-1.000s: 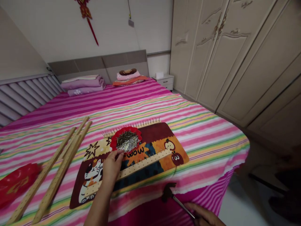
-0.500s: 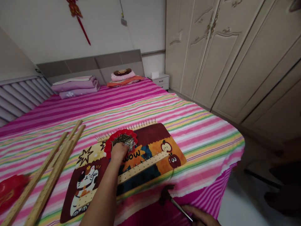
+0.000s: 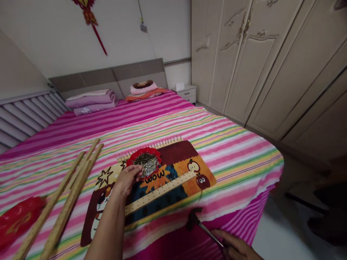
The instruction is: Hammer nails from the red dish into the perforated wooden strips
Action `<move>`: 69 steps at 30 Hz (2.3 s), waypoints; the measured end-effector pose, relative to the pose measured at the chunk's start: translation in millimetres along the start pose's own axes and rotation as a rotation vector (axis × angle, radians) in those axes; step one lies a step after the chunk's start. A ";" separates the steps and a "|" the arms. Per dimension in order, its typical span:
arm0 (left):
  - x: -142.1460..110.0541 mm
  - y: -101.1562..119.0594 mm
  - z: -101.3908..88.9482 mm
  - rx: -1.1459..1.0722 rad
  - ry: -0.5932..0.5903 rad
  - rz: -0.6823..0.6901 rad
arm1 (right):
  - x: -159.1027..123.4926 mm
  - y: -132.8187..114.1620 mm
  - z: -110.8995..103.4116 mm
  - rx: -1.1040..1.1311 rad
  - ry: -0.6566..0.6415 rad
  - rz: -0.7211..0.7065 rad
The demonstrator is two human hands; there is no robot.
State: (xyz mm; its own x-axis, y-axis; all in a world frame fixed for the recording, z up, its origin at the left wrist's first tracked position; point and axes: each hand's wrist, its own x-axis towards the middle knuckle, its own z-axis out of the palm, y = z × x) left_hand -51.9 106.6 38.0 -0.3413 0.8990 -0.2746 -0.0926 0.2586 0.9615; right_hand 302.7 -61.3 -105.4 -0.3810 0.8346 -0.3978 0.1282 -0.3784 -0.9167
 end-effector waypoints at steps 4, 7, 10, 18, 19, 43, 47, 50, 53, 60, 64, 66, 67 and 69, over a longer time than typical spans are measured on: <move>-28.8 -4.9 -8.7 -0.079 0.003 -0.025 | -2.9 -7.7 1.6 -0.024 -0.031 0.042; -48.8 -19.3 -15.3 -0.064 0.020 -0.042 | -5.4 -13.8 1.3 -0.049 -0.039 0.079; -63.1 -38.9 -17.5 -0.030 0.065 -0.053 | -5.9 -15.5 0.9 -0.064 -0.049 0.083; -68.0 -74.9 -8.2 0.048 0.167 0.051 | -6.7 -18.4 3.0 -0.042 -0.034 0.095; -66.6 -77.1 -8.0 0.068 0.177 0.066 | -6.9 -18.2 3.3 -0.041 -0.031 0.092; -69.8 -82.4 -3.7 0.610 0.264 0.236 | -21.0 -67.9 18.6 0.001 -0.124 -0.013; -70.2 -86.1 -2.0 0.619 0.275 0.288 | -14.6 -115.0 36.9 -0.116 -0.084 -0.233; -69.8 -89.1 -1.4 0.621 0.278 0.336 | 2.6 -144.8 53.3 -0.252 -0.048 -0.381; -68.9 -91.9 -1.9 0.618 0.281 0.358 | 23.1 -163.6 69.5 -0.346 -0.062 -0.509; -67.0 -96.7 -2.9 0.589 0.293 0.346 | 49.5 -177.8 91.6 -0.530 -0.091 -0.612; -66.2 -98.3 -3.2 0.611 0.287 0.322 | 57.9 -172.5 93.5 -0.580 -0.076 -0.634; -66.4 -98.1 -3.2 0.634 0.293 0.318 | 59.4 -170.7 92.8 -0.592 -0.089 -0.598; -66.7 -97.6 -3.1 0.639 0.294 0.317 | 58.2 -170.9 92.1 -0.586 -0.094 -0.594; -67.8 -95.9 -2.7 0.636 0.292 0.323 | 50.8 -173.4 89.4 -0.545 -0.091 -0.622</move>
State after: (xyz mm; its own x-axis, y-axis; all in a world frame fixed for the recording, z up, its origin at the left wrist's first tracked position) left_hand -22.4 19.9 -35.6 -0.5012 0.8575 0.1165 0.5787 0.2320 0.7819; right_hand 179.2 10.9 36.6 -0.5981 0.7830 0.1707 0.2861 0.4076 -0.8672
